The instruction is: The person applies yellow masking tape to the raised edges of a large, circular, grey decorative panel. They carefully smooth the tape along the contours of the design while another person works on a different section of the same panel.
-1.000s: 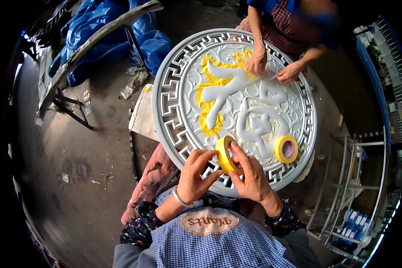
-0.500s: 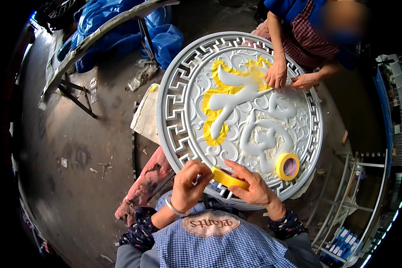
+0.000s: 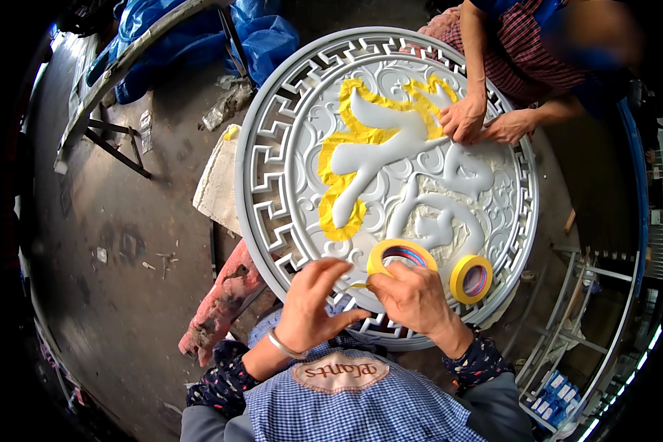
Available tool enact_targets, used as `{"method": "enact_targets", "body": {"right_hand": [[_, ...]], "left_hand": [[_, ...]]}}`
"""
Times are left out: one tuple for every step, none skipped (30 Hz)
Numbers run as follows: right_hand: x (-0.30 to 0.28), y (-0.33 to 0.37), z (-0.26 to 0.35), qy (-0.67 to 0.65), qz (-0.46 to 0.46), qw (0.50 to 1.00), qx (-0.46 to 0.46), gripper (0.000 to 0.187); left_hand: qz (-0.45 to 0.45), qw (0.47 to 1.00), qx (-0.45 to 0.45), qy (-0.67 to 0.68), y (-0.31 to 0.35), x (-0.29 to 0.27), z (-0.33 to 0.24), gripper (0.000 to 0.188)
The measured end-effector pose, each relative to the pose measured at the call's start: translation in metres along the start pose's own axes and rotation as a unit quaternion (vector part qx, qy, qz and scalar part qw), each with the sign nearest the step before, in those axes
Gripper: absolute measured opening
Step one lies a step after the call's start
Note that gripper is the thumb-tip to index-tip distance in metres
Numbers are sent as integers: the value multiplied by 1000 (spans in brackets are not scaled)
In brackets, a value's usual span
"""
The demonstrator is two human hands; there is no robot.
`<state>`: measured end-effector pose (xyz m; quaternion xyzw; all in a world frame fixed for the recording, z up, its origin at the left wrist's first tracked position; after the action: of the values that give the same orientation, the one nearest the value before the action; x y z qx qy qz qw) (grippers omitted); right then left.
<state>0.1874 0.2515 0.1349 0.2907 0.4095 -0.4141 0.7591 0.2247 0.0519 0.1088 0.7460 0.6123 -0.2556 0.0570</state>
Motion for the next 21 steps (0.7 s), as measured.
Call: {"method": "enact_targets", "body": {"right_hand": [[3, -2, 1, 8, 1, 1000, -15, 11], [5, -3, 1, 16, 3, 999, -29, 11], [7, -4, 0, 20, 7, 999, -35, 13], [8, -4, -2, 20, 9, 999, -34, 14], [8, -5, -4, 20, 10, 999, -34, 14], [8, -6, -6, 20, 12, 999, -34, 14], [10, -6, -9, 17, 13, 999, -32, 14], [11, -7, -11, 13, 14, 999, -31, 14], [13, -7, -14, 11, 15, 999, -29, 14], [15, -7, -16, 12, 10, 1000, -26, 17], [17, -7, -18, 13, 5, 1000, -23, 19], [18, -6, -20, 14, 0, 1000, -20, 21], [19, -6, -20, 24, -24, 999, -21, 23], [20, -7, -19, 35, -49, 998, -21, 25], [21, -7, -20, 45, -73, 996, -21, 28], [23, -5, -21, 45, -77, 996, -27, 30], [24, -3, -24, 44, -81, 995, -32, 31], [26, -1, -28, 44, -85, 995, -38, 33], [25, 1, -33, 52, -97, 993, -34, 35], [25, 4, -40, 62, -107, 992, -29, 37], [26, 7, -47, 72, -117, 990, -23, 39]], "left_hand": [[16, 1000, -8, -11, 1, 11, 5, 57], [14, 1000, -1, -22, 0, 19, 8, 42], [3, 1000, -8, -15, -2, 20, 9, 35], [-7, 1000, -13, -5, -4, 22, 11, 28], [-3, 1000, -5, -8, -7, 23, 12, 26], [1, 1000, 3, -10, -11, 23, 13, 24], [5, 1000, 11, -13, -14, 23, 14, 22], [12, 1000, 6, -10, -16, 24, 14, 22], [19, 1000, 2, -7, -19, 25, 14, 22], [26, 1000, -3, -5, -20, 26, 15, 22], [15, 1000, -17, 2, -22, 29, 16, 21], [5, 999, -31, 9, -23, 32, 16, 20], [-6, 999, -47, 16, -23, 36, 17, 19], [-22, 995, -79, 56, -23, 39, 18, 18], [-38, 988, -112, 96, -24, 43, 19, 17], [-55, 979, -143, 136, -23, 46, 21, 15], [-64, 970, -181, 149, -21, 50, 25, 9], [-69, 953, -236, 176, -18, 52, 41, 9], [-107, 936, -254, 218, -18, 47, 57, 9], [-144, 915, -272, 262, -17, 42, 73, 10], [-146, 905, -279, 287, -18, 38, 82, 12]]}}
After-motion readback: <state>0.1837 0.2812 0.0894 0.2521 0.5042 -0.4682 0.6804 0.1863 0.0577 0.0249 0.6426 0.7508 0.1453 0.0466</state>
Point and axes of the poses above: each hand's wrist, its own y-axis away from the middle knuckle, its own x-axis out of the palm, z = x × y, the point moved 3 cm from there along -y, towards the middle knuckle, and after that the axes turned 7 degrees about x, right-handed, at the moved point
